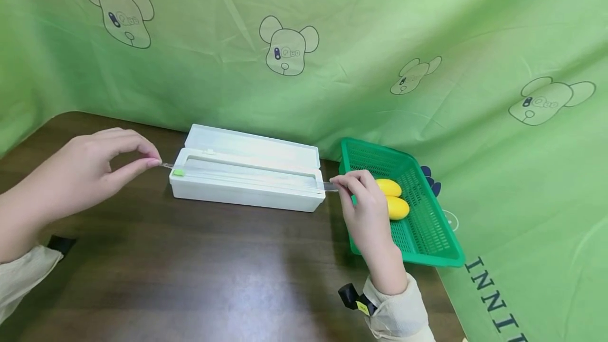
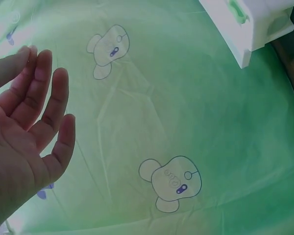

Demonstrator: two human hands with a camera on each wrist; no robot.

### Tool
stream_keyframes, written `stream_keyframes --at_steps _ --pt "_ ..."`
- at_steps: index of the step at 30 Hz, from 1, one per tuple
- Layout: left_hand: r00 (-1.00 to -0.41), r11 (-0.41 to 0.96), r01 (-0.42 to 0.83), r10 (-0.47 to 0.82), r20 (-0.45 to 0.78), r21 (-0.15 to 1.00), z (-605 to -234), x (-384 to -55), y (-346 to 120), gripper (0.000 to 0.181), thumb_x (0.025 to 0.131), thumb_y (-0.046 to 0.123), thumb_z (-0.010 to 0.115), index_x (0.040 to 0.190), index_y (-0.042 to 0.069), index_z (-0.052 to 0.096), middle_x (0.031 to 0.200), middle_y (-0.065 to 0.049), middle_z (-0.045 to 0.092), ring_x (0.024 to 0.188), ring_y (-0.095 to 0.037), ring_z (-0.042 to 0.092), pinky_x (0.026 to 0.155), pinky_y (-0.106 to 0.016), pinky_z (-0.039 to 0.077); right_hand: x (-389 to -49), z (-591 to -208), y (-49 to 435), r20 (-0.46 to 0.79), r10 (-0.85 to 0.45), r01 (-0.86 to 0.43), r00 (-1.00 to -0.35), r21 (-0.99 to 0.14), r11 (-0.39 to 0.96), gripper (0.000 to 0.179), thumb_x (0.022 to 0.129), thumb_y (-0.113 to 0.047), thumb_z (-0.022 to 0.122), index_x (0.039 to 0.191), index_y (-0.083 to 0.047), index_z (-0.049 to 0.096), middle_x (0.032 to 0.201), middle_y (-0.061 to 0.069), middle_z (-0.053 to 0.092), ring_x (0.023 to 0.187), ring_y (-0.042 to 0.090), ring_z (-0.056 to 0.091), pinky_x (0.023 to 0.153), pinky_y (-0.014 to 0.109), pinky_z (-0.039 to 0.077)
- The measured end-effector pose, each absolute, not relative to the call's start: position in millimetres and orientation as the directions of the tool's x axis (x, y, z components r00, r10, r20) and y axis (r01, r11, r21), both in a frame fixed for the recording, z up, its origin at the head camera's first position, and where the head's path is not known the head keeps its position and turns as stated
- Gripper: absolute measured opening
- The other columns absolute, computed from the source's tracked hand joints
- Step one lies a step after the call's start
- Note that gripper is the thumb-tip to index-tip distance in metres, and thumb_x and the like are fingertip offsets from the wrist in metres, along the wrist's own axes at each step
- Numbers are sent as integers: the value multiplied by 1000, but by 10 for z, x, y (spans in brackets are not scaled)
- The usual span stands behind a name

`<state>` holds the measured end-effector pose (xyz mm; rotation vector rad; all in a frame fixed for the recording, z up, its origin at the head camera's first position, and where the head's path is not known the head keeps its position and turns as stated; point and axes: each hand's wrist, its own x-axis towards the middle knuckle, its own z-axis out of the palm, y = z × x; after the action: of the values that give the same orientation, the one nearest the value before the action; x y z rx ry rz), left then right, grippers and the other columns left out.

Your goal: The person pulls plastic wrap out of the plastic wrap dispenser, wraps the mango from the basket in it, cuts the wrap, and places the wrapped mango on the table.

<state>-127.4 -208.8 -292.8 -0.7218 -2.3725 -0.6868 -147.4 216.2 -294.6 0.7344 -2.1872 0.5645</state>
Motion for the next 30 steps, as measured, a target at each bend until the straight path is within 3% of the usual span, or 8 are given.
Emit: stream_keyframes --at_steps 6,10,14,19,25,30 --pt "-640 622 726 454 620 293 -3090 -1172 -2114 25 88 9 80 94 30 68 94 18 62 76 3 48 56 -13 37 -1298 -3019 2235 728 -406 -688 -552 -122 716 23 78 12 82 95 -1 76 90 8 63 82 21 65 70 33 58" --pt "-585 532 799 577 570 281 -3276 -1116 -2115 34 83 9 84 95 35 66 95 25 60 82 2 54 66 -11 41 -1136 -3098 2323 656 -490 -721 -574 -120 683 22 80 10 82 96 -4 76 91 2 64 81 15 65 71 25 56" --pt "-548 479 834 661 513 274 -3488 -1063 -2105 40 78 7 85 94 37 65 95 30 57 85 3 56 75 -13 43 -1023 -3200 2391 553 -589 -754 -589 -113 647 11 89 2 76 96 -7 76 93 -3 65 82 13 64 74 25 54" --pt "-641 546 767 653 403 337 -3703 -998 -2043 30 84 15 84 84 39 66 84 33 51 78 7 49 66 -17 44 -978 -3371 2403 450 -694 -788 -563 -39 614 15 82 -2 81 90 -13 76 87 -9 64 77 8 62 72 29 47" --pt "-860 768 501 495 127 400 -3861 -960 -1918 31 88 27 81 66 33 60 66 23 44 60 2 38 54 -25 37 -1023 -3598 2321 323 -778 -823 -538 -3 568 14 78 -1 83 86 -12 77 81 -7 62 72 10 61 68 25 49" --pt "-919 846 366 393 10 387 -3943 -956 -1788 45 83 25 84 57 26 48 56 15 38 52 -3 34 50 -26 29 -1081 -3736 2278 214 -792 -817 -572 -58 574 13 82 -1 82 87 -12 76 84 -6 66 76 9 66 69 22 54"
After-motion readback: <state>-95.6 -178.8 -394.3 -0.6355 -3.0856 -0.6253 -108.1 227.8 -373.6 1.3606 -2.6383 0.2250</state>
